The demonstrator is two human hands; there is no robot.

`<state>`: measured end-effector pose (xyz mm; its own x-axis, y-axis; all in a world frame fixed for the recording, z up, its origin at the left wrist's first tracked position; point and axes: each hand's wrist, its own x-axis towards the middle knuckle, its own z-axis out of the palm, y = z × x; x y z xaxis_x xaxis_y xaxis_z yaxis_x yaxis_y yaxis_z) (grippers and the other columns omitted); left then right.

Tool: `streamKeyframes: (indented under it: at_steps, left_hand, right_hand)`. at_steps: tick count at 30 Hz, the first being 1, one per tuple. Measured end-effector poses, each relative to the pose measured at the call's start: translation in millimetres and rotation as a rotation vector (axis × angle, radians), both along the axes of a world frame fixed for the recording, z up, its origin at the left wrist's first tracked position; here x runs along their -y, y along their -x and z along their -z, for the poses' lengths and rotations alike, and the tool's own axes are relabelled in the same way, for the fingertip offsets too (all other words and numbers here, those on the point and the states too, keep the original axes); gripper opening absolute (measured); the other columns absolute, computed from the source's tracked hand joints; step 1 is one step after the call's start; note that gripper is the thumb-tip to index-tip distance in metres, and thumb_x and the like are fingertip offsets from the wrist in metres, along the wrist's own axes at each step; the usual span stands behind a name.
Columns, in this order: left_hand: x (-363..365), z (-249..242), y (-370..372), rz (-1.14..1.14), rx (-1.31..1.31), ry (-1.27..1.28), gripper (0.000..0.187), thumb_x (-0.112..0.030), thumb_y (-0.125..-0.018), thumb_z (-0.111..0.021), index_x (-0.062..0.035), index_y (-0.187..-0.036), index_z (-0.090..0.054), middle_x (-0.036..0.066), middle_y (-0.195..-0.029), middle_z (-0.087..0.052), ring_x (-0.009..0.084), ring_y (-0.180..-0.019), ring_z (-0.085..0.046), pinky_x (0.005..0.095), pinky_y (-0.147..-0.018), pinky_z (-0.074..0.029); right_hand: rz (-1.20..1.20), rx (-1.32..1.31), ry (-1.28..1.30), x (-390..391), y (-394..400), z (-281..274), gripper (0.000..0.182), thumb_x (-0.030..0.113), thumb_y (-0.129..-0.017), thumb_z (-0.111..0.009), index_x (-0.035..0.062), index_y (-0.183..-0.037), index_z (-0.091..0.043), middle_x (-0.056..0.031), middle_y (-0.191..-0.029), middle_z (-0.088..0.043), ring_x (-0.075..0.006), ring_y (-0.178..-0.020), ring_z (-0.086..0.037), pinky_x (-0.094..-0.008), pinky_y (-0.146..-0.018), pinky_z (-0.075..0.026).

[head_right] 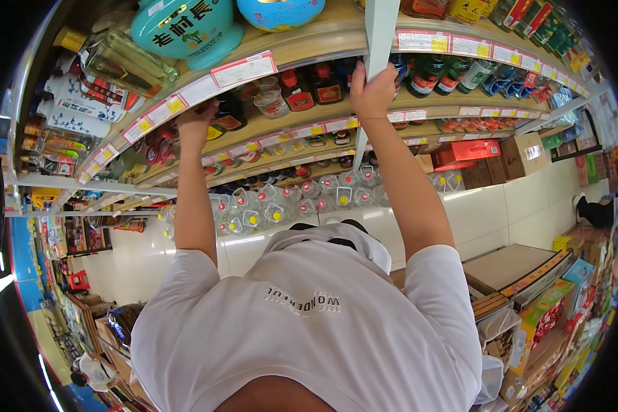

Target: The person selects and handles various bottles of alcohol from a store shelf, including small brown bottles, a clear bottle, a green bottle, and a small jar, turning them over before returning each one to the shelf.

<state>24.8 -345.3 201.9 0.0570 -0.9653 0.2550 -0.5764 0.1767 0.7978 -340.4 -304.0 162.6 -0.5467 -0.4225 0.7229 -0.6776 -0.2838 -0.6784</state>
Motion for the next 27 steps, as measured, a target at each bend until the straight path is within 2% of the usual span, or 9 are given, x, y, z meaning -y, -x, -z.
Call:
streamKeyframes:
  at_steps: [3, 6, 9, 12, 15, 18, 25, 26, 27]
  left_hand:
    - [-8, -9, -1, 0.023, -0.067, -0.007, 0.026, -0.015, -0.082, -0.072, 0.0001, -0.101, -0.063, 0.009, -0.074, -0.067, 0.0140, -0.062, -0.064, 0.0283, -0.056, -0.051]
    - [-14, -19, -20, 0.005, 0.269, 0.326, 0.031, -0.018, -0.084, -0.070, 0.0019, -0.107, -0.063, 0.011, -0.089, -0.069, 0.0134, -0.070, -0.066, 0.0285, -0.057, -0.053]
    - [-38, -44, -27, -0.219, 0.026, 0.033, 0.032, -0.019, -0.085, -0.069, 0.0048, -0.105, -0.063, 0.013, -0.091, -0.069, 0.0160, -0.065, -0.067, 0.0307, -0.057, -0.051]
    - [-37, -32, -50, -0.263, 0.089, 0.005, 0.025, -0.017, -0.084, -0.068, 0.0012, -0.100, -0.064, 0.013, -0.074, -0.066, 0.0180, -0.051, -0.063, 0.0314, -0.052, -0.051]
    - [-50, -27, -48, -0.302, 0.154, 0.089, 0.025, -0.018, -0.083, -0.068, 0.0032, -0.097, -0.064, 0.013, -0.075, -0.067, 0.0184, -0.051, -0.064, 0.0319, -0.050, -0.051]
    - [-47, -9, -50, -0.332, -0.050, 0.201, 0.030, -0.021, -0.082, -0.070, 0.0047, -0.096, -0.063, 0.013, -0.077, -0.068, 0.0199, -0.051, -0.064, 0.0330, -0.049, -0.050]
    - [-33, -17, -43, -0.345, 0.110, 0.036, 0.038, -0.028, -0.078, -0.075, -0.0006, -0.102, -0.066, 0.012, -0.084, -0.070, 0.0255, -0.063, -0.067, 0.0350, -0.057, -0.052]
    - [-12, 13, -64, -0.228, 0.279, 0.219, 0.030, -0.026, -0.081, -0.072, -0.0033, -0.100, -0.069, 0.007, -0.072, -0.068, 0.0160, -0.050, -0.062, 0.0280, -0.048, -0.048]
    - [-9, 16, -65, -0.226, 0.309, 0.252, 0.029, -0.026, -0.081, -0.071, -0.0039, -0.100, -0.069, 0.007, -0.074, -0.068, 0.0156, -0.051, -0.062, 0.0281, -0.048, -0.049]
  right_hand:
    - [0.012, -0.003, -0.010, 0, 0, 0, 0.044, 0.028, -0.084, -0.066, -0.0023, -0.110, -0.046, -0.0233, -0.096, -0.056, -0.0414, -0.082, -0.058, -0.0481, -0.072, -0.045]
    - [0.030, -0.040, -0.030, -1, 1, -2, 0.045, 0.029, -0.084, -0.066, -0.0023, -0.109, -0.046, -0.0238, -0.096, -0.056, -0.0427, -0.083, -0.058, -0.0493, -0.072, -0.045]
    - [0.024, -0.039, -0.034, 0, 1, -2, 0.046, 0.030, -0.084, -0.066, -0.0021, -0.110, -0.045, -0.0244, -0.095, -0.056, -0.0442, -0.083, -0.057, -0.0507, -0.072, -0.044]
    - [0.035, -0.050, -0.019, 0, 1, -1, 0.046, 0.029, -0.084, -0.066, -0.0022, -0.110, -0.044, -0.0246, -0.094, -0.056, -0.0445, -0.083, -0.057, -0.0514, -0.071, -0.044]
    - [0.042, -0.039, -0.020, 0, 0, -1, 0.046, 0.029, -0.084, -0.066, -0.0026, -0.110, -0.044, -0.0248, -0.095, -0.056, -0.0445, -0.082, -0.057, -0.0512, -0.070, -0.044]
    - [0.038, -0.009, -0.031, -1, -2, -4, 0.048, 0.029, -0.085, -0.066, -0.0035, -0.112, -0.044, -0.0252, -0.095, -0.055, -0.0446, -0.083, -0.057, -0.0502, -0.071, -0.044]
    - [0.012, -0.011, -0.032, -2, -3, -5, 0.052, 0.029, -0.086, -0.065, -0.0070, -0.114, -0.040, -0.0252, -0.094, -0.055, -0.0420, -0.082, -0.058, -0.0479, -0.071, -0.045]
    - [0.015, -0.012, -0.039, -2, -3, -6, 0.053, 0.029, -0.086, -0.065, -0.0073, -0.114, -0.039, -0.0251, -0.094, -0.055, -0.0417, -0.082, -0.058, -0.0477, -0.071, -0.045]
    - [0.013, -0.008, -0.041, -2, -3, -6, 0.052, 0.029, -0.086, -0.065, -0.0072, -0.114, -0.039, -0.0251, -0.094, -0.055, -0.0417, -0.082, -0.058, -0.0477, -0.071, -0.045]
